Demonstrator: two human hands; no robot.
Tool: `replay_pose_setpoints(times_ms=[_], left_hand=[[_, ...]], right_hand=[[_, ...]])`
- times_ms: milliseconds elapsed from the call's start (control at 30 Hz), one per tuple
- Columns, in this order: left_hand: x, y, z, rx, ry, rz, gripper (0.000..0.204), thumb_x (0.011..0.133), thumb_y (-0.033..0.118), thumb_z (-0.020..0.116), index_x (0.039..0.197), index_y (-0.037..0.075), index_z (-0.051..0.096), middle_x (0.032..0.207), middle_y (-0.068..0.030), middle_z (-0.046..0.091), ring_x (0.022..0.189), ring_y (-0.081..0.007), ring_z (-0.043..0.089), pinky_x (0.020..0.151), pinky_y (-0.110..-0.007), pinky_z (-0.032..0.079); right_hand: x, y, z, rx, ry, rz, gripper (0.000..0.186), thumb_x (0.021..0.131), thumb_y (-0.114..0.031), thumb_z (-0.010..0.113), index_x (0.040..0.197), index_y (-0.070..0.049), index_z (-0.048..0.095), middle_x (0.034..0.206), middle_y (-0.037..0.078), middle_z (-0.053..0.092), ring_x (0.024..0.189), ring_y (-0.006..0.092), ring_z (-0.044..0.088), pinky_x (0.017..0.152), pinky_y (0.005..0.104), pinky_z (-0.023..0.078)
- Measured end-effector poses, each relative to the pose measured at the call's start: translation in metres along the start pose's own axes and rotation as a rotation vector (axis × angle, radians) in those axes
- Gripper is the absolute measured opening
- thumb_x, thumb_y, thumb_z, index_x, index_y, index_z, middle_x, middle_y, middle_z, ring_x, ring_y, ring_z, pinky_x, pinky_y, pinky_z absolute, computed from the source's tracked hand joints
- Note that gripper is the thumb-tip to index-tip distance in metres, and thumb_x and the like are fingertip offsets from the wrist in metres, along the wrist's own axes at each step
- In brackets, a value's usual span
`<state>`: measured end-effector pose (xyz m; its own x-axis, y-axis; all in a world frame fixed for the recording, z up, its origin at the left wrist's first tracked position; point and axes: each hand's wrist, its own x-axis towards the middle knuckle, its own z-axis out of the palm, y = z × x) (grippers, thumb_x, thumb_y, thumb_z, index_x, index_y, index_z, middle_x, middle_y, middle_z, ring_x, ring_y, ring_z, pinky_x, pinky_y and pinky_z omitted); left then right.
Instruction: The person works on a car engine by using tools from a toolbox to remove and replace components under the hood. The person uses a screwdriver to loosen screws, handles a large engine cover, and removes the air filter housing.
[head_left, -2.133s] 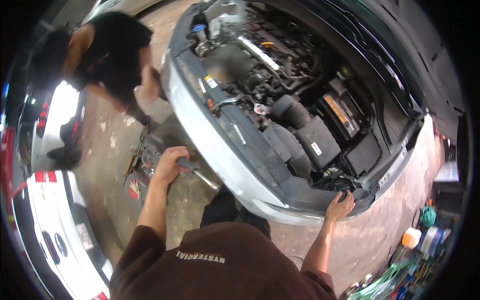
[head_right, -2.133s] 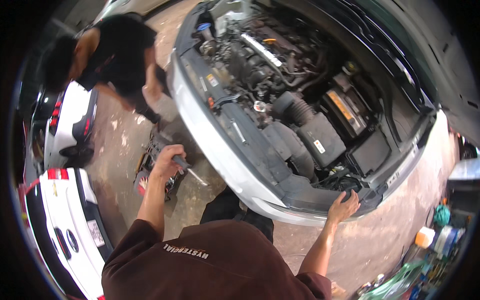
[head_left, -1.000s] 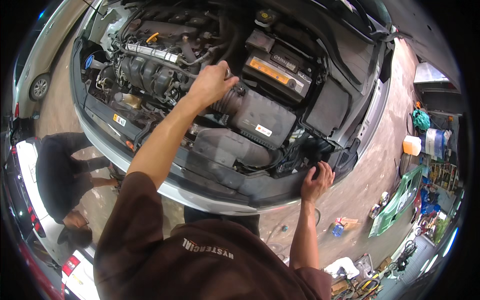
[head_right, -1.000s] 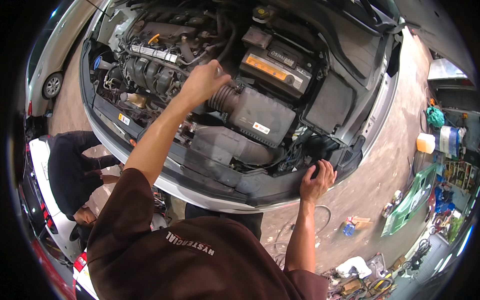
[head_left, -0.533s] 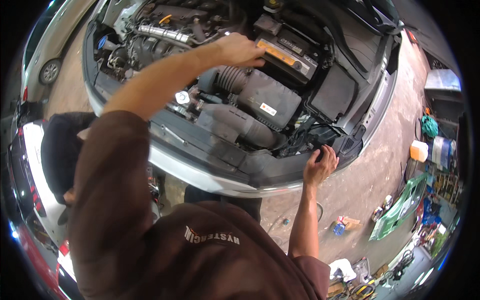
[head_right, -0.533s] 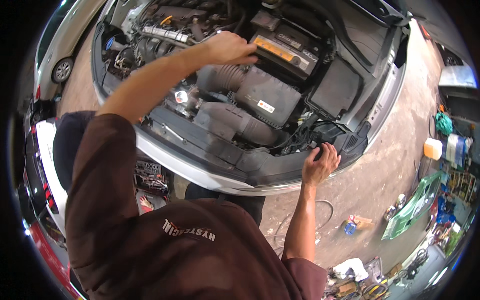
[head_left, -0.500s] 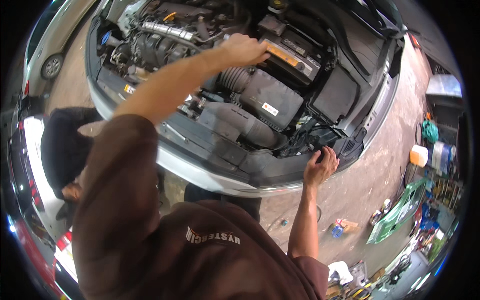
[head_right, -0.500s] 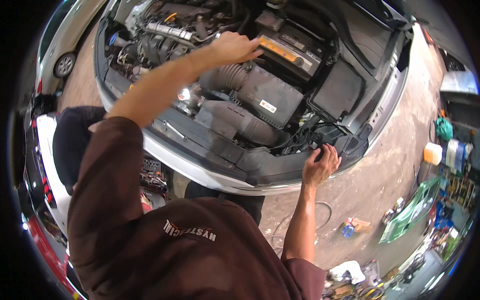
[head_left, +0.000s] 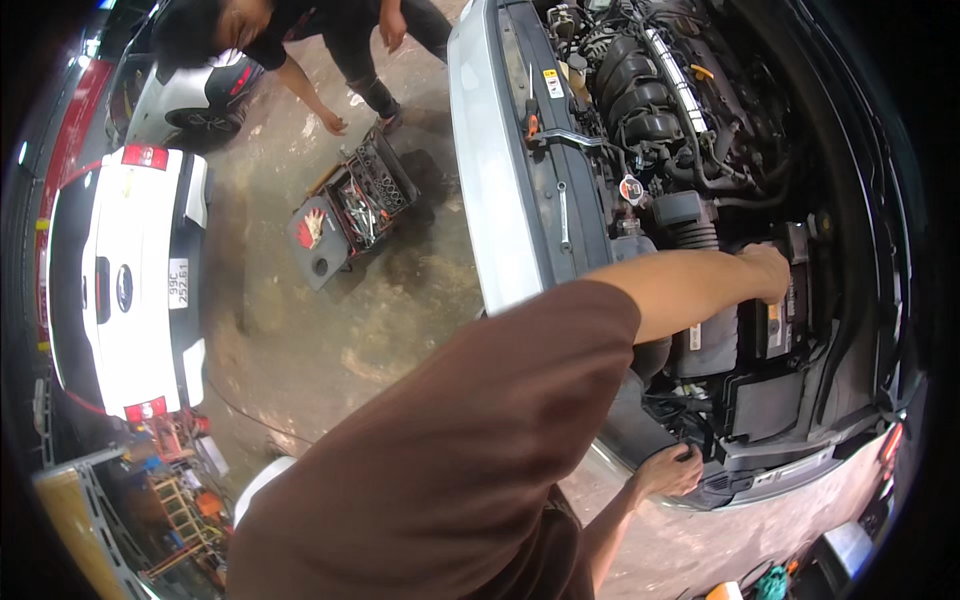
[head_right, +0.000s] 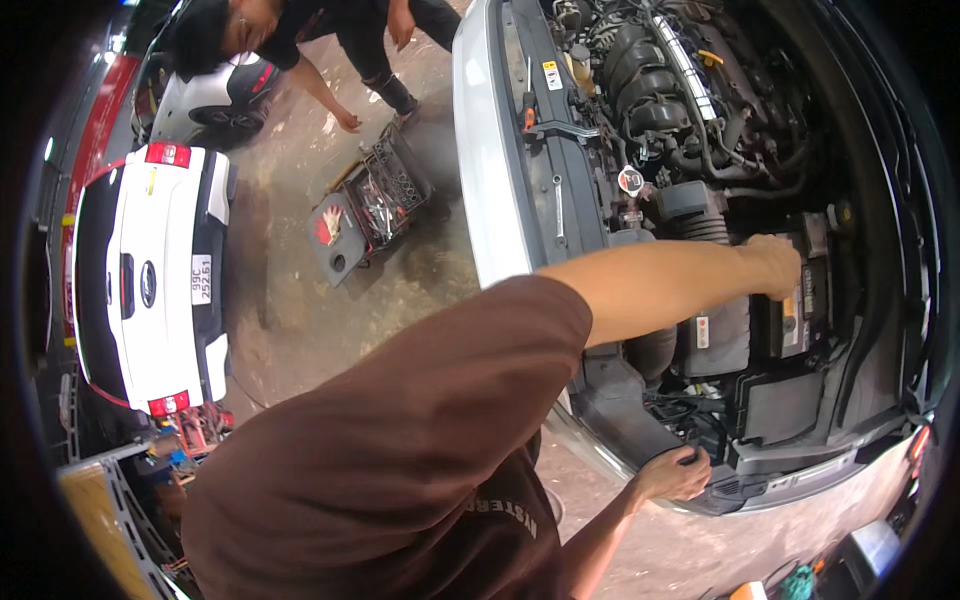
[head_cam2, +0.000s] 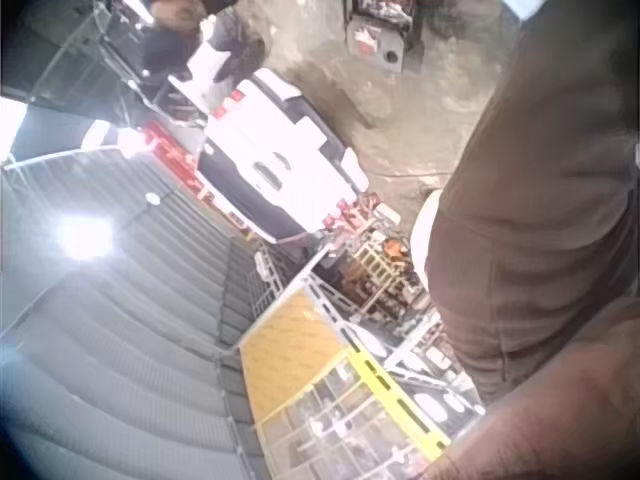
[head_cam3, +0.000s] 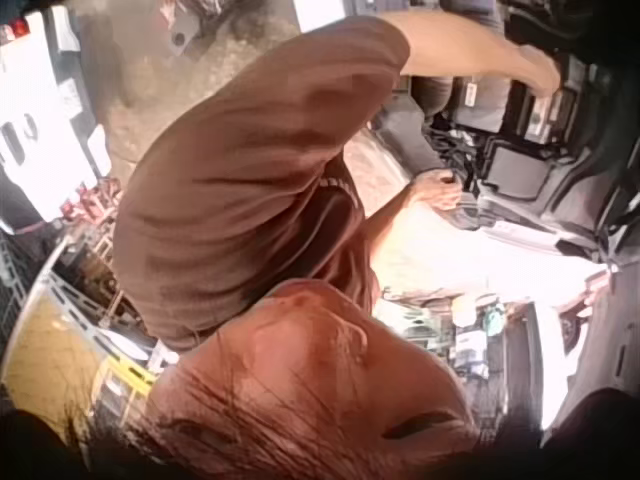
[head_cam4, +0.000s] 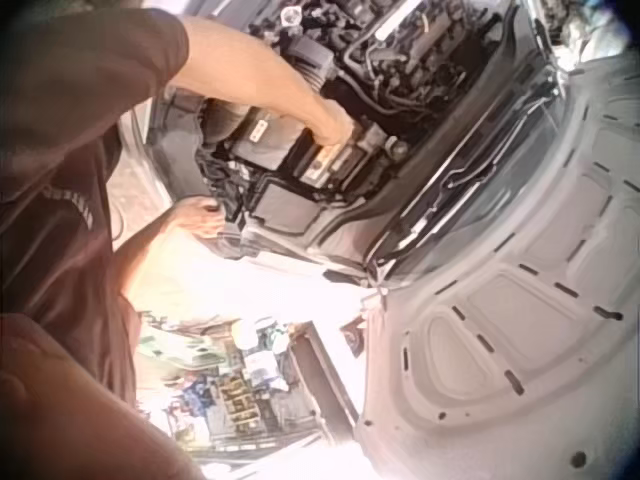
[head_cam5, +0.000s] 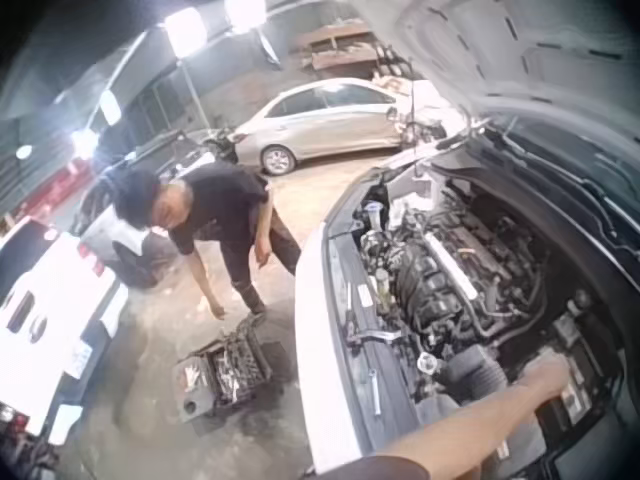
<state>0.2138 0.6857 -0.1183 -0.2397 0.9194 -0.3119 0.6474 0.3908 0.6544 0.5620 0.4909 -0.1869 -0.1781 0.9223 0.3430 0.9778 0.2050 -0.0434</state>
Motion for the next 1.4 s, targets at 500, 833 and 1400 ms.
replay_pose_setpoints(times_ms=[500,833,1400], left_hand=[[-0.01,0.04,-0.05,0.35,-0.256,-0.148,0.064,0.095,0.06,0.062,0.137,0.013,0.07,0.144,-0.011,0.066,0.136,-0.0331,0.058,0.123,-0.058,0.034],[-0.009,0.028,-0.069,0.86,-0.232,0.117,0.047,0.093,0.021,0.061,0.135,0.001,0.069,0.132,-0.0232,0.071,0.117,-0.0406,0.072,0.103,-0.054,0.056],[0.025,0.011,-0.068,0.466,-0.509,-0.365,0.03,0.099,0.034,0.065,0.11,0.008,0.076,0.11,-0.0142,0.078,0.109,-0.0301,0.075,0.118,-0.072,0.033]], right_hand=[[-0.005,-0.006,-0.007,-0.001,0.015,0.04,0.016,0.092,-0.019,0.068,0.103,-0.009,0.075,0.111,0.008,0.074,0.112,0.031,0.066,0.102,0.0568,0.046],[0.014,-0.008,-0.014,0.145,-0.054,0.208,0.019,0.089,-0.019,0.071,0.106,-0.01,0.073,0.12,0.003,0.073,0.136,0.0289,0.054,0.126,0.0554,0.025],[0.009,-0.011,-0.013,0.173,0.0,0.237,0.018,0.09,-0.017,0.07,0.106,-0.009,0.072,0.119,0.001,0.073,0.133,0.0288,0.057,0.124,0.0557,0.029]])
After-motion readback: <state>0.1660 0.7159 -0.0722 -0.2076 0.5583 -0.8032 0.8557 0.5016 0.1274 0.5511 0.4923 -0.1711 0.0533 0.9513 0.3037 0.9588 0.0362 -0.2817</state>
